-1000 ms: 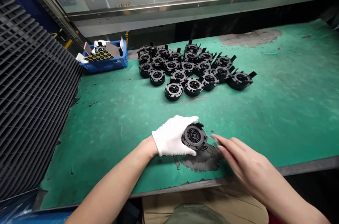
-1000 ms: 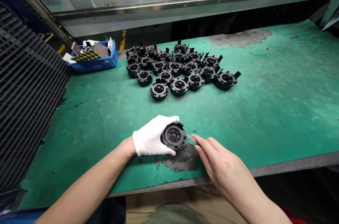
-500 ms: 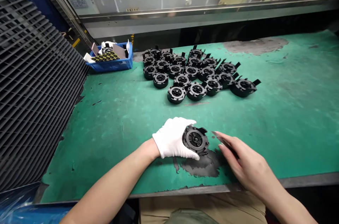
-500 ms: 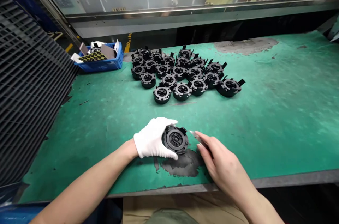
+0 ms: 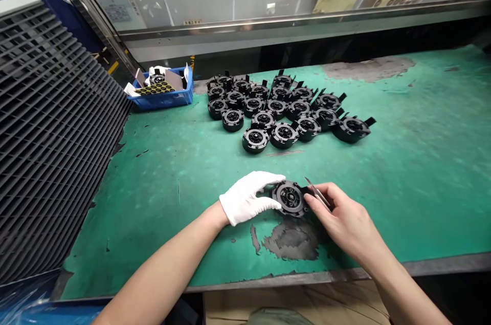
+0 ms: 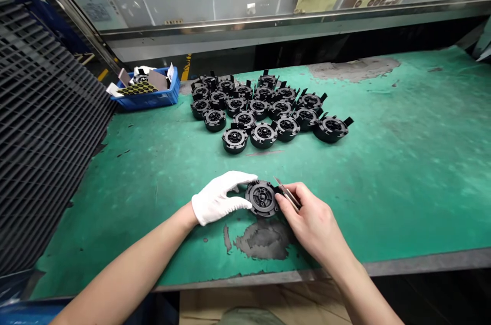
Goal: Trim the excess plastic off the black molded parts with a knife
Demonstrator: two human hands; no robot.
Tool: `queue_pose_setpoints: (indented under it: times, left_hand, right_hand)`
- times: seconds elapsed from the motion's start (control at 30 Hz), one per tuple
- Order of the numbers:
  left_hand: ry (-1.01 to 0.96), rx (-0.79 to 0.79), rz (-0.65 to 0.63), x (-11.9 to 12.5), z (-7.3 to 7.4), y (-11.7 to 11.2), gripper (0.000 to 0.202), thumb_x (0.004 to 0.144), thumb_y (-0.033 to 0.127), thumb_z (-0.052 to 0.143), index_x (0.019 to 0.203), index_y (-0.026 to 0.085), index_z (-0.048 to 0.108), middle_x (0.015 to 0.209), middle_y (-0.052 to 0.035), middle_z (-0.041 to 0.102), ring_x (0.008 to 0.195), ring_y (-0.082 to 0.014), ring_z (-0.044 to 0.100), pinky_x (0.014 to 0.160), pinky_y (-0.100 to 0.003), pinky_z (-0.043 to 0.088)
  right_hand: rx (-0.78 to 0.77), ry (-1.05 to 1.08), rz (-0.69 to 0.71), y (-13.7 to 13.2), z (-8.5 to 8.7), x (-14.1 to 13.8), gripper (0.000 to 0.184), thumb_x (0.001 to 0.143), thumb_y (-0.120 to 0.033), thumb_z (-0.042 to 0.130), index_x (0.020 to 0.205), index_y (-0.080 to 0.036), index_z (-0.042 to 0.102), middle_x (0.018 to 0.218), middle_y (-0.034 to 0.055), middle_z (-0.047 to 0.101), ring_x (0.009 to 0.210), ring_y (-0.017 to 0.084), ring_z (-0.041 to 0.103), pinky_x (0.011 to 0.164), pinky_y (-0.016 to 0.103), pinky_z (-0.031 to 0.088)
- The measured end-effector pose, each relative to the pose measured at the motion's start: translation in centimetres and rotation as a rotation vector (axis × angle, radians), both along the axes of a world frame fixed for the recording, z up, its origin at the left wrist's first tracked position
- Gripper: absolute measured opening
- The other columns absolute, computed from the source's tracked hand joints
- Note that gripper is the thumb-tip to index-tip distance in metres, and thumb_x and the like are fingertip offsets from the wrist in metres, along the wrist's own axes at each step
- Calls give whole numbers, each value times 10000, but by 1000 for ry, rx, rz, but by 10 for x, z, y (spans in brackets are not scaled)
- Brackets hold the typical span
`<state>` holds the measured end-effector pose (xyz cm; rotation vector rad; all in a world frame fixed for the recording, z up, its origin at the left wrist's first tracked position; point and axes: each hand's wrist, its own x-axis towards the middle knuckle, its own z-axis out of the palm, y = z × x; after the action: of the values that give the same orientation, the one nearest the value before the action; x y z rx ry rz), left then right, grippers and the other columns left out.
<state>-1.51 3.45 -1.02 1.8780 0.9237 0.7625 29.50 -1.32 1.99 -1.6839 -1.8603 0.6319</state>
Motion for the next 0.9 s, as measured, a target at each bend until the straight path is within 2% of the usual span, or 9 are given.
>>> queue_pose_setpoints:
  times: [0.07, 0.13, 0.23, 0.3, 0.43, 0.57, 0.73, 0.83, 0.9]
  left_hand:
    - [1, 2, -4, -3, -2, -1, 608, 1142, 425, 954, 1720, 309, 806, 1738, -155, 855, 1553, -357, 867, 1336, -566, 738]
    - [3, 10, -8, -5, -2, -1, 515, 1208, 307, 782, 1722, 301, 802, 1760, -136, 844, 1618, -337, 830, 1436, -584, 671]
    - [9, 15, -8, -3, -2, -1, 534, 1221, 209, 613, 1715, 273, 804, 1790, -122, 827, 1690, -317, 778, 1537, -582, 574]
    - [13, 10, -1, 0, -1, -1, 488, 1247, 281, 618, 1693, 264, 815, 1775, -126, 836, 1673, -329, 784, 1530, -581, 582]
    - [1, -6, 38, 5, 4, -2, 449, 1294, 485, 633, 1586, 237, 868, 1673, -160, 883, 1608, -374, 808, 1500, -624, 604]
    - [-51, -39, 66, 5, 4, -1, 466, 1299, 546, 632, 1570, 253, 871, 1680, -144, 881, 1626, -358, 799, 1527, -604, 578]
    - [-132, -128, 139, 2, -1, -1, 665, 1307, 718, 551, 1650, 221, 828, 1753, -186, 835, 1666, -393, 784, 1539, -646, 566]
    - [-173, -190, 142, 1, 0, -1, 807, 1262, 883, 535, 1639, 240, 842, 1666, -160, 887, 1622, -421, 809, 1508, -680, 597]
    - [-203, -224, 133, -1, 1, -1, 879, 1225, 964, 526, 1648, 261, 841, 1683, -141, 880, 1647, -426, 793, 1525, -672, 576]
  right_hand:
    - [-19, 6, -15, -2, 0, 1, 530, 1174, -808, 681, 1120, -298, 813, 849, 16, 826, 647, 218, 652, 642, 360, 554]
    - [-38, 17, -28, -3, 1, 1, 552, 1154, -835, 685, 1127, -300, 820, 877, 26, 842, 654, 221, 661, 654, 364, 569]
    - [-63, 46, -34, -2, 3, 0, 601, 1129, -861, 688, 1263, -301, 858, 985, 49, 896, 741, 241, 750, 720, 367, 623]
    - [-82, 65, -27, 0, 5, -2, 611, 1117, -862, 699, 1313, -309, 872, 998, 46, 904, 790, 252, 789, 751, 366, 641]
    - [-109, 98, -25, 0, 12, -7, 550, 1111, -842, 723, 1191, -320, 875, 850, 14, 840, 690, 234, 730, 700, 361, 622]
    - [-114, 153, -52, -8, 17, -13, 534, 1085, -828, 775, 1205, -315, 864, 934, 33, 895, 787, 253, 827, 724, 350, 644]
    - [-119, 247, -79, -17, 18, -24, 605, 1111, -875, 746, 1265, -297, 834, 922, 59, 911, 814, 267, 870, 748, 349, 674]
    - [-112, 297, -79, -20, 17, -33, 663, 1086, -927, 769, 1262, -291, 824, 883, 62, 894, 776, 263, 851, 721, 350, 671]
    - [-107, 323, -73, -20, 16, -38, 702, 1067, -961, 781, 1261, -288, 825, 872, 59, 888, 752, 257, 835, 706, 351, 665]
